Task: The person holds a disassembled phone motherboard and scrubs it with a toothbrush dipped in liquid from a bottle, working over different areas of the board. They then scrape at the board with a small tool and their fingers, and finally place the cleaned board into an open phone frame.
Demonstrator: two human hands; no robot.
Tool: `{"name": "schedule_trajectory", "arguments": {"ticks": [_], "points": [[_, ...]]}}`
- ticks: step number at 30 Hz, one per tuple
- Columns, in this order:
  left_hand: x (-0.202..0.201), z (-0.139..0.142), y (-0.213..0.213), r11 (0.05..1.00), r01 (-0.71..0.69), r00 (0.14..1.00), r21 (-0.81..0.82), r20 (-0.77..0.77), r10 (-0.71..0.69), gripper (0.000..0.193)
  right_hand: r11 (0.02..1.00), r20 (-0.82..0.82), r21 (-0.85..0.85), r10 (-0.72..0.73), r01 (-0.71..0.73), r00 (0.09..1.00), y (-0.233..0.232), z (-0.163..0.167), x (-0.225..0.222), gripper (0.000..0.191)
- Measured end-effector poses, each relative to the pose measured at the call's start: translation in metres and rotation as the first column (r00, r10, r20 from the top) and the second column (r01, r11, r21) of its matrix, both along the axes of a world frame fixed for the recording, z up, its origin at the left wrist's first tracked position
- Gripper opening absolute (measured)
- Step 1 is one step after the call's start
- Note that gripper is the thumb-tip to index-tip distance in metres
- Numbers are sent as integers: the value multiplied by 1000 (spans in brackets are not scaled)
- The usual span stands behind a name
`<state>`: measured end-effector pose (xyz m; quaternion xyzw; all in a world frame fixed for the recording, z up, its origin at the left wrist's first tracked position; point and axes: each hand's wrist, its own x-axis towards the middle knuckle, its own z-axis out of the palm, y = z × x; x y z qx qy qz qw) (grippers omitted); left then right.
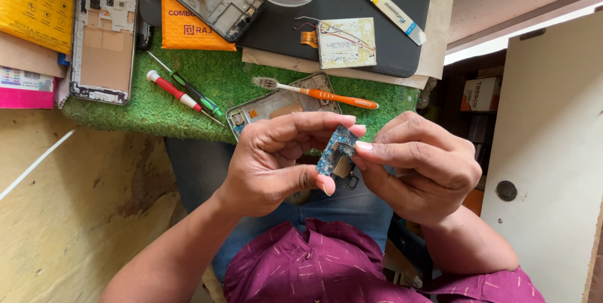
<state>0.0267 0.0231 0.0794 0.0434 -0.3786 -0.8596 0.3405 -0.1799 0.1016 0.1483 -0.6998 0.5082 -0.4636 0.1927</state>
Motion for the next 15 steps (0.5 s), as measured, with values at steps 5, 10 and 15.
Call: {"name": "schedule_trajectory", "arguments": {"ticks": [5,10,15], "points": [[0,1,0,999,2,999,32,36,-3,58,999,-44,-24,-40,39,998,0,-3,3,28],[-1,1,-1,1000,-8,1000,22,29,8,59,998,-61,-48,-32,29,998,-2,-2,3,29],[-1,1,-1,999,-33,999,15,36,33,61,1000,-74,-15,-24,23,997,-3,1,3,30]]}}
